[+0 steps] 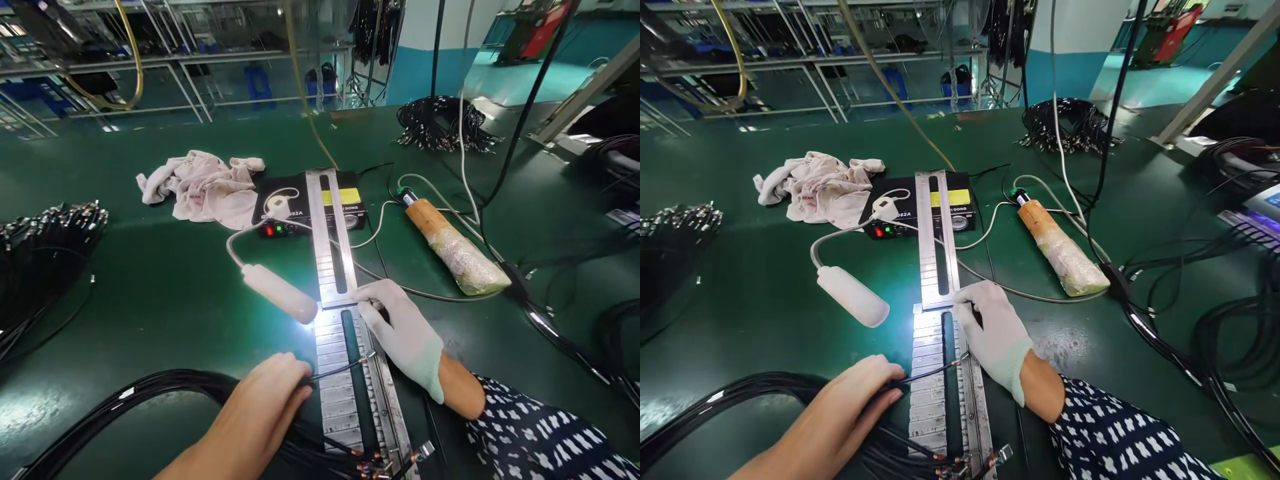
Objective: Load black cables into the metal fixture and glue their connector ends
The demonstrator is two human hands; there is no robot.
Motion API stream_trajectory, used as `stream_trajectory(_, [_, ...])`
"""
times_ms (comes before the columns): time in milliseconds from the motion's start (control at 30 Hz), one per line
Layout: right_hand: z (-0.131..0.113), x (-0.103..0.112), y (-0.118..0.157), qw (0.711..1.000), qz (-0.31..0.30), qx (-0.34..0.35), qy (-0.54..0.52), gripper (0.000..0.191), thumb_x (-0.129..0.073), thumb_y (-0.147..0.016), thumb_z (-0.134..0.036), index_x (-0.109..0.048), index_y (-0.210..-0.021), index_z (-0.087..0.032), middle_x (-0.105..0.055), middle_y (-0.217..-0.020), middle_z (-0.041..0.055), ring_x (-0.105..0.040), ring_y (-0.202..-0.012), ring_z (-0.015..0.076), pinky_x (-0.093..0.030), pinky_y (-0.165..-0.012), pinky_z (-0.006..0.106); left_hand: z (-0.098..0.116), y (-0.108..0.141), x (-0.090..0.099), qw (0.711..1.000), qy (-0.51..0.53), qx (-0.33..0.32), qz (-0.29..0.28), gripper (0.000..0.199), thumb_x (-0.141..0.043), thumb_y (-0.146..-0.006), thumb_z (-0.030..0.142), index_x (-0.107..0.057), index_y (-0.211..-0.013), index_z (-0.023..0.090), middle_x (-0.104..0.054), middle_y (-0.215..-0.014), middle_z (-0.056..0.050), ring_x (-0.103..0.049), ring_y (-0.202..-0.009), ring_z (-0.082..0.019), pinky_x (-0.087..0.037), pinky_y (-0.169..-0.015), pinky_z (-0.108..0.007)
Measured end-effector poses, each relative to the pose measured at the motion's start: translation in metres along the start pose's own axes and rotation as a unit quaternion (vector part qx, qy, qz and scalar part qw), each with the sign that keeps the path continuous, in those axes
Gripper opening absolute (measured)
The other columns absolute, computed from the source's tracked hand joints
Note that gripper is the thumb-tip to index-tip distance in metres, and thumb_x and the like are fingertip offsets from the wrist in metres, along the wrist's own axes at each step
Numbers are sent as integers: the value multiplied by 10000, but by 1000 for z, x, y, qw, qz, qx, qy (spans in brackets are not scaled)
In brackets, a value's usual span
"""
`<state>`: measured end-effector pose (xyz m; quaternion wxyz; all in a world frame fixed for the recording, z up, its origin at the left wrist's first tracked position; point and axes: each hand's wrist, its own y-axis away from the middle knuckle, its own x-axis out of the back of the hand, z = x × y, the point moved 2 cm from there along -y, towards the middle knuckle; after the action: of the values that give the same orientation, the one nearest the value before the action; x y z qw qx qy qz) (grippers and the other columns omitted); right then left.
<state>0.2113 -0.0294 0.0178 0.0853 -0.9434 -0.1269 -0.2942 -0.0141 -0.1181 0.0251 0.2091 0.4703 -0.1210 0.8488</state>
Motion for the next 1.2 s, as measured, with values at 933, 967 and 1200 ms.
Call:
stream_trajectory(933, [18,22,15,998,-45,-25,-31,250,-516,-926,-214,-594,-1153,-287,-583,-1200,-18,-612,-893,132,-500,-889,302,-18,-55,21,981,-150,-109,59,401,-260,-1003,256,-652,-1083,231,-618,-934,-52,-578,-743,-154,-468,-587,-224])
stream_trajectory(967, [18,22,15,998,-44,-24,-32,248,-517,-925,-212,-598,-1149,-282,-583,-1201,-14,-612,-897,135,-502,-891,305,-17,-56,22,979,-153,-119,59,403,-256,-1003,255,-650,-1081,228,-614,-927,-50,-577,-740,-152,-468,-584,-220])
stream_trajectory(1200, [17,24,14,998,-52,-22,-36,258,-518,-919,-196,-611,-1143,-285,-579,-1220,-8,-612,-963,161,-511,-915,344,-9,-58,23,966,-174,-181,58,375,-293,-965,102,-594,-1170,194,-619,-979,-65,-589,-822,-163,-490,-649,-237])
